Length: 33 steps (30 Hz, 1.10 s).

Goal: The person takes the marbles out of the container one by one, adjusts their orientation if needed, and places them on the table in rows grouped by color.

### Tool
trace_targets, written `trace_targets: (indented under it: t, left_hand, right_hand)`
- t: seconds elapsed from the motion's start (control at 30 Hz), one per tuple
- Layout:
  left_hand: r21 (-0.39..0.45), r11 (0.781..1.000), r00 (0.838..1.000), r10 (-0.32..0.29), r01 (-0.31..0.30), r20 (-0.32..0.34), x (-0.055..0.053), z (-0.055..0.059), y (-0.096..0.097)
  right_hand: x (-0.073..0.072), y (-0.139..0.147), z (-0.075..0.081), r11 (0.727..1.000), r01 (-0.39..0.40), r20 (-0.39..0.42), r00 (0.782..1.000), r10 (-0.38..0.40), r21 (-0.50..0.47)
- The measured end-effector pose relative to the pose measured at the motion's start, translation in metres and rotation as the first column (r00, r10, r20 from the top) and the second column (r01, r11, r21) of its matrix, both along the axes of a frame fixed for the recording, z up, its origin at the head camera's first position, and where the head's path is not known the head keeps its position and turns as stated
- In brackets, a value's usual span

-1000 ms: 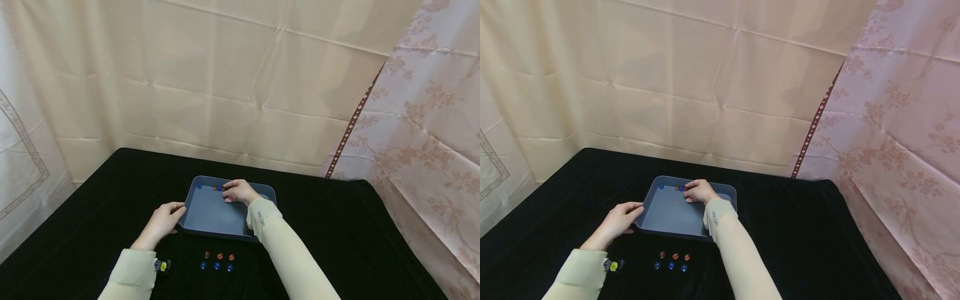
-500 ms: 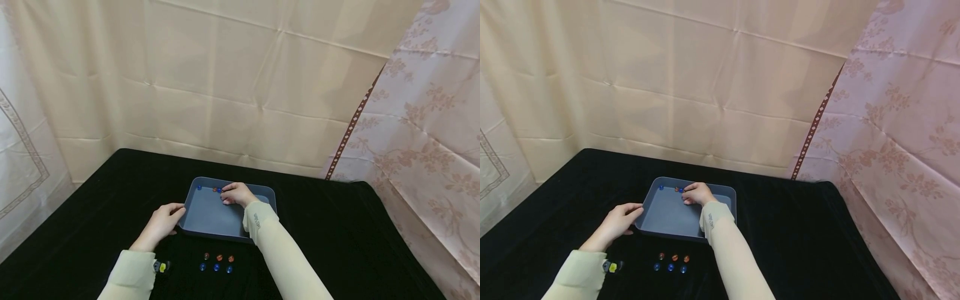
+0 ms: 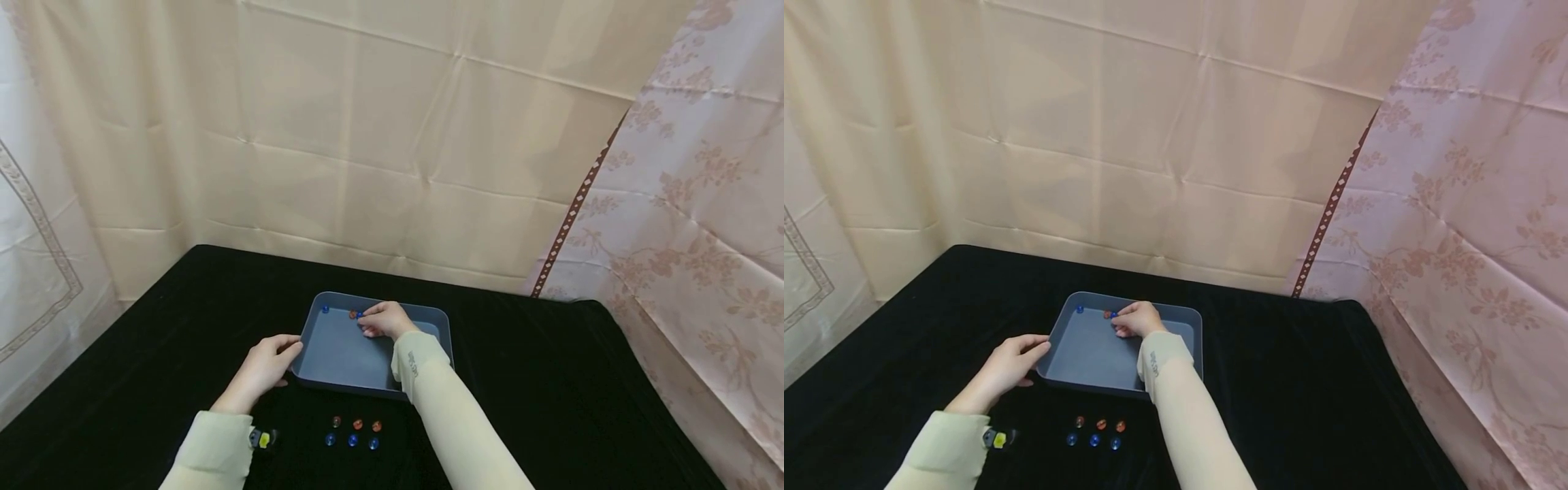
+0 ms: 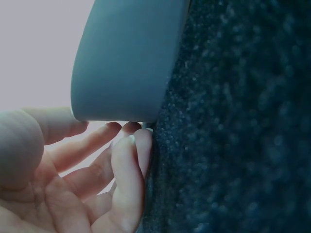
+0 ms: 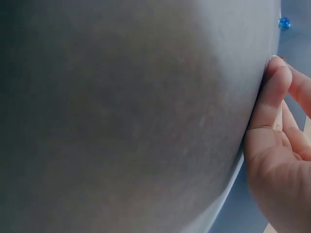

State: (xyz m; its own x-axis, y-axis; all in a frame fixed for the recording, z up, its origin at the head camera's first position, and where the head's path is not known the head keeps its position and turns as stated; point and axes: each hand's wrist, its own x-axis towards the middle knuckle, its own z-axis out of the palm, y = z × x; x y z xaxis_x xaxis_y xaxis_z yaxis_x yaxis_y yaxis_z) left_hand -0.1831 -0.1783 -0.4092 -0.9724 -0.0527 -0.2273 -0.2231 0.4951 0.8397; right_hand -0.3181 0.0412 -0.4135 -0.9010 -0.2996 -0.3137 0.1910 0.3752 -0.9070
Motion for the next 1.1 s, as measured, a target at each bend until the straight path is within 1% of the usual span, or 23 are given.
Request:
trace_targets:
  t: [0.1, 0.13, 0.33, 0.63, 0.83, 0.97, 1.1]
  left_hand:
    - [-0.002, 1.000, 1.000, 0.001, -0.001, 0.005, 0.000, 0.000, 0.000]
    - [-0.002, 1.000, 1.000, 0.001, -0.001, 0.005, 0.000, 0.000, 0.000]
    - [-0.001, 1.000, 1.000, -0.001, 0.001, 0.005, 0.000, 0.001, -0.001]
    - [0.003, 1.000, 1.000, 0.000, 0.000, -0.001, 0.001, 0.001, -0.001]
    - [0.006, 1.000, 1.000, 0.003, -0.003, 0.002, 0.001, 0.001, 0.000]
    - [0.008, 1.000, 1.000, 0.002, -0.002, 0.000, 0.000, 0.000, 0.000]
    - [0.010, 1.000, 1.000, 0.006, -0.006, -0.002, 0.000, 0.000, 0.000]
  right_hand:
    - [0.000, -0.002, -0.002, 1.000, 0.018, 0.002, 1.000, -0.018, 0.004]
    - [0.000, -0.003, -0.003, 0.999, 0.032, 0.003, 0.999, -0.032, 0.020]
    - [-0.001, -0.006, -0.005, 0.998, 0.038, -0.013, 0.999, -0.037, 0.043]
    - [-0.001, -0.004, -0.003, 0.999, 0.036, 0.017, 0.999, -0.036, -0.001]
    - [-0.003, 0.000, -0.004, 0.999, 0.030, 0.048, 0.998, -0.030, -0.011]
    - [-0.005, 0.002, -0.006, 1.000, 0.015, 0.067, 0.998, -0.013, -0.025]
    - [-0.007, 0.005, -0.006, 0.998, -0.005, 0.083, 0.996, 0.010, -0.059]
